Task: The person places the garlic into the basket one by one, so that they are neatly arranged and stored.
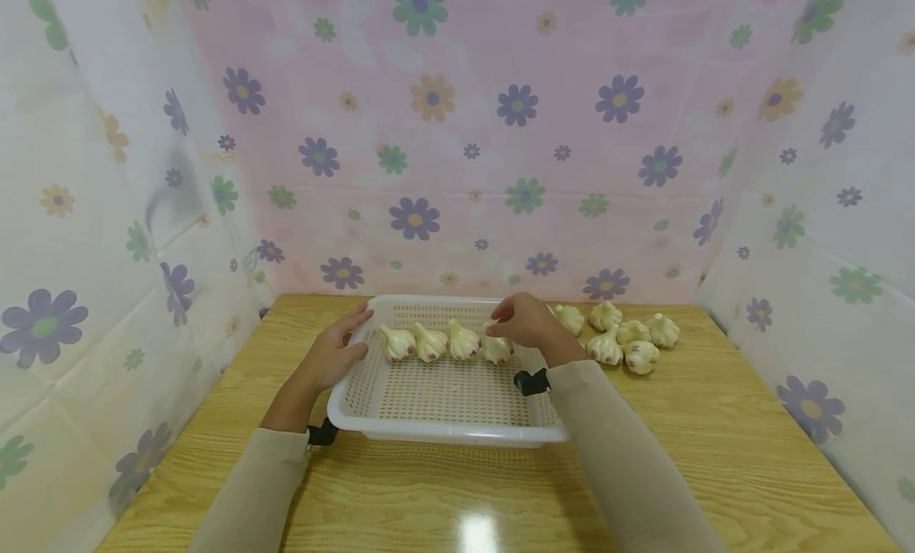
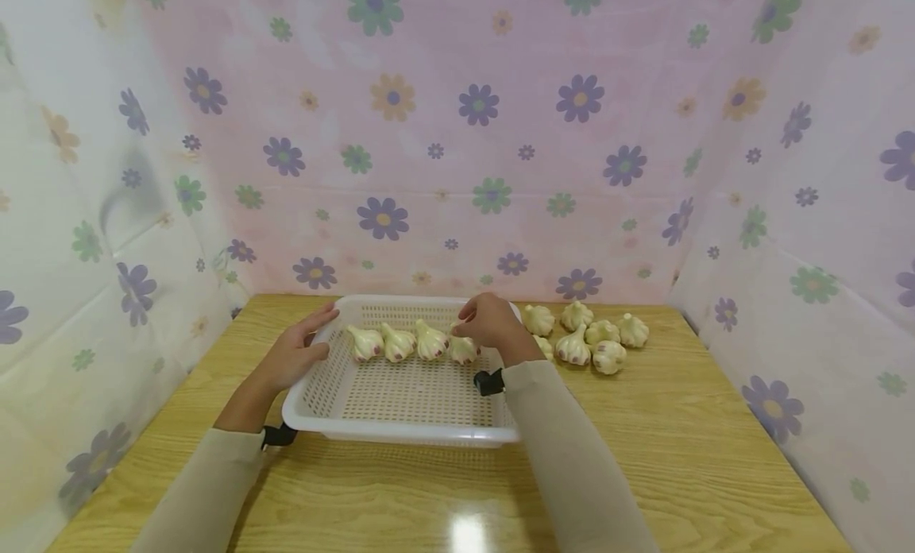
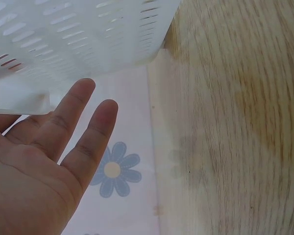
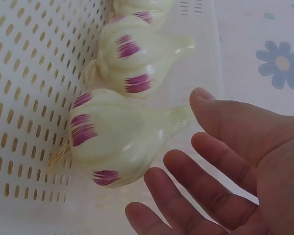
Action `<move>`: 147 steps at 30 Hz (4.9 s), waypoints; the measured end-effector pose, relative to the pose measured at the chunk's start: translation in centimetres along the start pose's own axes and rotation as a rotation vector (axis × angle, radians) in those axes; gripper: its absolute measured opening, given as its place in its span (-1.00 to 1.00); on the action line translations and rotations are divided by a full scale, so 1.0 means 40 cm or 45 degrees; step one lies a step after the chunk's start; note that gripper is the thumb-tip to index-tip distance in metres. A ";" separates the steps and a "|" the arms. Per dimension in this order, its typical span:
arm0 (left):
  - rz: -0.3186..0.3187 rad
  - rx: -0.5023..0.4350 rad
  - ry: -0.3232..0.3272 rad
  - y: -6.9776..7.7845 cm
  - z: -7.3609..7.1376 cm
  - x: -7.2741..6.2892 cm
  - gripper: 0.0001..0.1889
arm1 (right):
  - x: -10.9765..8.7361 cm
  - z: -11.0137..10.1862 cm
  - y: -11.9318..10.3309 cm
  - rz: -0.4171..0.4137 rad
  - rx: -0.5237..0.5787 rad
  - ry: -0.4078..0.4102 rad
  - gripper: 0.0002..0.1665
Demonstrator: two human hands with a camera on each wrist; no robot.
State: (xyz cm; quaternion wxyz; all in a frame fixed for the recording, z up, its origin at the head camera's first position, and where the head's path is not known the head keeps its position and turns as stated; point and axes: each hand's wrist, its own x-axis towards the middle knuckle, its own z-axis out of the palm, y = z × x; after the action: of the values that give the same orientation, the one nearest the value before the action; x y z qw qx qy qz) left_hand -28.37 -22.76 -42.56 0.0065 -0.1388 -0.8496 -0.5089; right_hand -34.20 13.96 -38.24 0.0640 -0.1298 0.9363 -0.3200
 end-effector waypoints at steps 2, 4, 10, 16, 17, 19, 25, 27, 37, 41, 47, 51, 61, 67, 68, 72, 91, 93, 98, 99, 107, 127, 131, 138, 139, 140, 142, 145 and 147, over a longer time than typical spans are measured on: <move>-0.006 0.002 0.001 0.002 0.001 0.001 -0.25 | -0.002 -0.004 0.001 -0.031 0.023 0.005 -0.55; -0.006 -0.007 -0.002 0.004 0.000 0.001 -0.24 | -0.003 -0.009 0.003 -0.053 0.043 0.012 -0.52; -0.013 -0.013 -0.002 0.008 0.001 0.000 -0.24 | -0.019 -0.032 -0.004 -0.096 0.136 0.058 -0.41; -0.018 0.004 0.006 0.007 0.000 -0.001 -0.24 | -0.061 -0.050 -0.023 -0.165 0.210 0.088 -0.41; -0.016 0.001 0.007 0.006 0.000 -0.001 -0.24 | -0.068 -0.053 -0.024 -0.172 0.221 0.094 -0.43; -0.006 -0.002 0.001 0.005 0.001 -0.001 -0.24 | -0.083 -0.060 -0.028 -0.196 0.224 0.107 -0.45; -0.027 -0.018 0.004 0.005 0.004 0.002 -0.25 | -0.127 -0.086 -0.030 -0.258 0.289 0.165 -0.50; -0.030 -0.012 0.011 0.006 0.003 0.002 -0.25 | -0.145 -0.096 -0.029 -0.260 0.331 0.181 -0.49; 0.041 0.024 0.006 -0.005 -0.004 0.006 -0.25 | -0.233 -0.142 -0.010 -0.318 0.389 0.282 -0.48; 0.047 0.020 0.013 -0.006 -0.001 0.006 -0.25 | -0.253 -0.169 0.011 -0.320 0.311 0.347 -0.47; 0.030 0.031 0.023 0.003 0.004 0.006 -0.24 | -0.271 -0.203 0.081 -0.224 0.223 0.445 -0.42; 0.009 0.049 0.013 0.005 0.004 0.004 -0.24 | -0.285 -0.218 0.137 -0.181 0.173 0.455 -0.38; 0.007 0.062 0.016 0.004 0.003 -0.001 -0.23 | -0.319 -0.267 0.255 0.021 0.110 0.500 -0.17; 0.019 0.105 0.028 0.007 0.006 -0.003 -0.24 | -0.312 -0.267 0.329 0.128 0.158 0.519 -0.11; 0.015 0.107 0.028 0.006 0.006 -0.003 -0.24 | -0.309 -0.264 0.340 0.144 0.187 0.519 -0.10; 0.011 0.093 0.021 0.008 0.005 -0.002 -0.25 | -0.297 -0.249 0.375 0.248 0.275 0.493 0.01; 0.001 0.101 0.008 0.016 0.000 -0.003 -0.25 | -0.279 -0.206 0.463 0.621 0.231 0.257 0.31; -0.008 0.094 0.007 0.012 0.000 -0.004 -0.24 | -0.280 -0.202 0.460 0.625 0.249 0.238 0.35; -0.022 0.103 0.012 0.005 0.000 -0.003 -0.24 | -0.280 -0.192 0.455 0.628 0.310 0.215 0.37; -0.024 0.106 0.016 0.004 0.000 -0.003 -0.24 | -0.280 -0.191 0.456 0.629 0.311 0.217 0.36; 0.002 0.112 0.014 0.007 0.003 -0.001 -0.26 | -0.280 -0.195 0.476 0.630 0.340 0.229 0.33; 0.002 0.108 0.020 0.003 0.003 -0.001 -0.26 | -0.298 -0.218 0.480 0.612 0.417 0.284 0.25; 0.000 0.101 0.017 0.005 0.003 0.000 -0.25 | -0.301 -0.220 0.482 0.608 0.406 0.266 0.25; -0.014 0.085 0.027 0.013 0.002 -0.005 -0.25 | -0.295 -0.227 0.487 0.590 0.446 0.238 0.23; -0.015 0.086 0.028 0.014 0.003 -0.006 -0.25 | -0.296 -0.228 0.486 0.584 0.452 0.235 0.23; -0.016 0.087 0.027 0.014 0.003 -0.006 -0.25 | -0.297 -0.229 0.486 0.577 0.451 0.235 0.22; -0.015 0.095 0.024 0.015 0.003 -0.007 -0.25 | -0.297 -0.230 0.486 0.557 0.451 0.243 0.21; -0.009 0.104 0.025 0.016 0.003 -0.007 -0.25 | -0.295 -0.231 0.486 0.521 0.441 0.262 0.18; -0.005 0.107 0.025 0.016 0.003 -0.007 -0.25 | -0.294 -0.234 0.482 0.503 0.436 0.276 0.16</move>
State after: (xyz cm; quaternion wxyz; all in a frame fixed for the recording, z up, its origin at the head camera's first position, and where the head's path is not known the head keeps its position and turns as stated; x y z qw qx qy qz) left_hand -27.95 -22.44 -42.08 0.0196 -0.1319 -0.8704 -0.4739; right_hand -28.72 37.44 -42.33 0.0458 0.1030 0.8771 -0.4668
